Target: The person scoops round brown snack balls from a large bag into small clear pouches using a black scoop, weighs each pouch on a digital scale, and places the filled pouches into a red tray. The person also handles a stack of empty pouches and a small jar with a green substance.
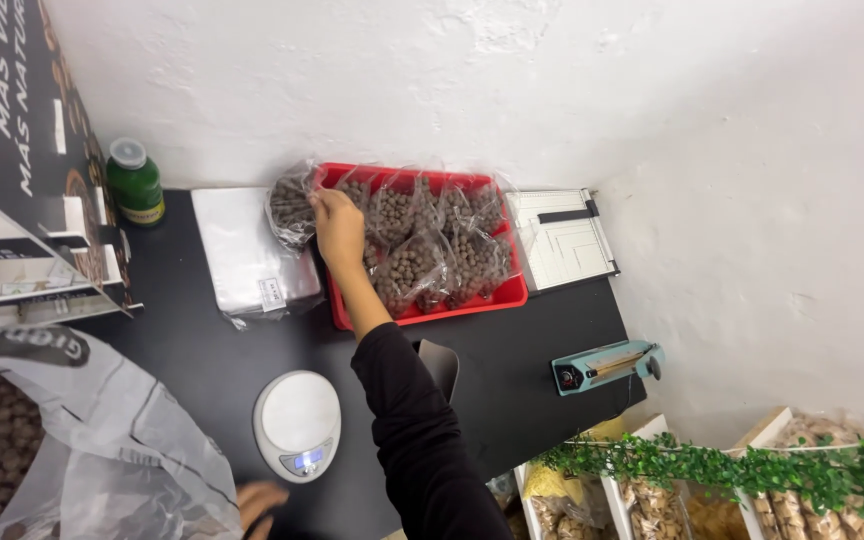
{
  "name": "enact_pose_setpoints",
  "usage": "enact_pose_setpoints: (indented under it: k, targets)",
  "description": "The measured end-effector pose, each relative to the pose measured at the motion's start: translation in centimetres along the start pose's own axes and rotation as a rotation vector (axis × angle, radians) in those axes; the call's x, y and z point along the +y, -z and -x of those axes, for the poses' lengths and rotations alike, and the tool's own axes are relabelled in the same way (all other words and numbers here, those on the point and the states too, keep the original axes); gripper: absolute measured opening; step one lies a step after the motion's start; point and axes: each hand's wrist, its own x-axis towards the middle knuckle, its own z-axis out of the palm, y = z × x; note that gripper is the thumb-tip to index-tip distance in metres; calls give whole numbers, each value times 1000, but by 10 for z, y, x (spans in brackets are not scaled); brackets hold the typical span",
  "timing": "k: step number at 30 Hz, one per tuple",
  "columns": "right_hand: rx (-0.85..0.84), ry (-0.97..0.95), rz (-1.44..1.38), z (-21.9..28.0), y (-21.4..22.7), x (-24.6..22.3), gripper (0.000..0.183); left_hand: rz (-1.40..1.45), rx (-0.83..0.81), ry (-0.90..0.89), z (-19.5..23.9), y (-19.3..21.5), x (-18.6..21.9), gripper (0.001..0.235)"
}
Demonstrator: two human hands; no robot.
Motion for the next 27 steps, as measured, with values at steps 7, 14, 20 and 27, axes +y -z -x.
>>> enact_pose_setpoints:
  k: [7, 14, 20, 27]
  targets:
    - [-77, 16, -53, -1, 11, 4, 18, -359, 160, 235, -214, 13, -2, 42]
    - [-161, -195, -350, 5, 30, -24, 22, -675, 223, 573, -280, 33, -30, 57]
    - [-135, -189, -402, 4, 29, -26, 22, -563, 250, 522, -275, 45, -66, 46]
    - [-75, -217, -452, 9, 22, -30, 22, -679, 366, 501, -221, 49, -45, 38]
